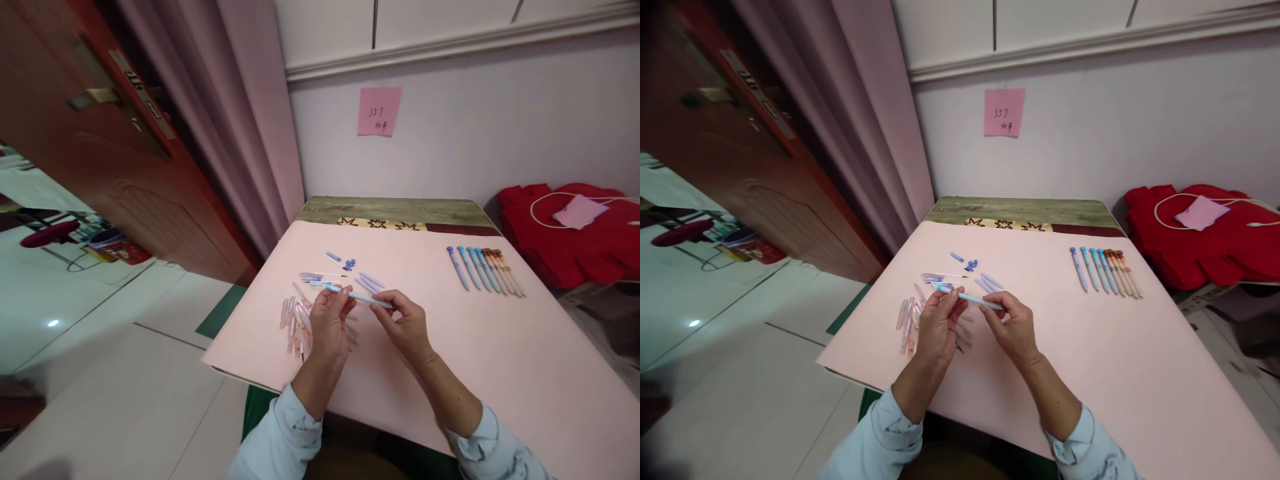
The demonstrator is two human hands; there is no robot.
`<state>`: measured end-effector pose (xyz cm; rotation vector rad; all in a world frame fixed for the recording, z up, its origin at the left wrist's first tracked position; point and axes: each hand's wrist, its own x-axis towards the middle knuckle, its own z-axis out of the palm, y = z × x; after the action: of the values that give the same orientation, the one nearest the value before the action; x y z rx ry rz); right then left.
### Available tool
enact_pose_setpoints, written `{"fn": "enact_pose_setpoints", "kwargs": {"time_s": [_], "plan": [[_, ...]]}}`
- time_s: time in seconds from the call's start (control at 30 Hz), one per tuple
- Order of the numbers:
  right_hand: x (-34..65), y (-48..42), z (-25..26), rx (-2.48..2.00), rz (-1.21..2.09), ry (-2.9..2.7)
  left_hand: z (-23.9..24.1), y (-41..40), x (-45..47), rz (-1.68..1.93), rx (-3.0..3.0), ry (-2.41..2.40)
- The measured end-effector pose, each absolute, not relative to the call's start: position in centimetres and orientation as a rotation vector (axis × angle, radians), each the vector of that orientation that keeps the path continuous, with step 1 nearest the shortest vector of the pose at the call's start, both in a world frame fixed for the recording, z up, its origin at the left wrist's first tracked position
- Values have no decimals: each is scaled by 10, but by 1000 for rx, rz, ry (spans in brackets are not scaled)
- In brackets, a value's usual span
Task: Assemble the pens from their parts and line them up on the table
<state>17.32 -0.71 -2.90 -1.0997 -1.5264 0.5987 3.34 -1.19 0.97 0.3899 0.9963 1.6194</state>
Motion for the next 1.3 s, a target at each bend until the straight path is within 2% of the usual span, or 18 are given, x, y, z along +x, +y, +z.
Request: {"fn": "enact_pose_setpoints", "kwargs": {"time_s": [0.6, 0.9, 1.3], "plan": [[170, -9, -33, -1133, 625, -1563, 11, -14, 30, 1660, 339, 995], [171, -10, -35, -1155, 854, -1569, 4, -14, 29, 1658, 398, 996], [169, -9, -38, -1176, 714, -1642, -2, -17, 24, 1593, 414, 983]]}}
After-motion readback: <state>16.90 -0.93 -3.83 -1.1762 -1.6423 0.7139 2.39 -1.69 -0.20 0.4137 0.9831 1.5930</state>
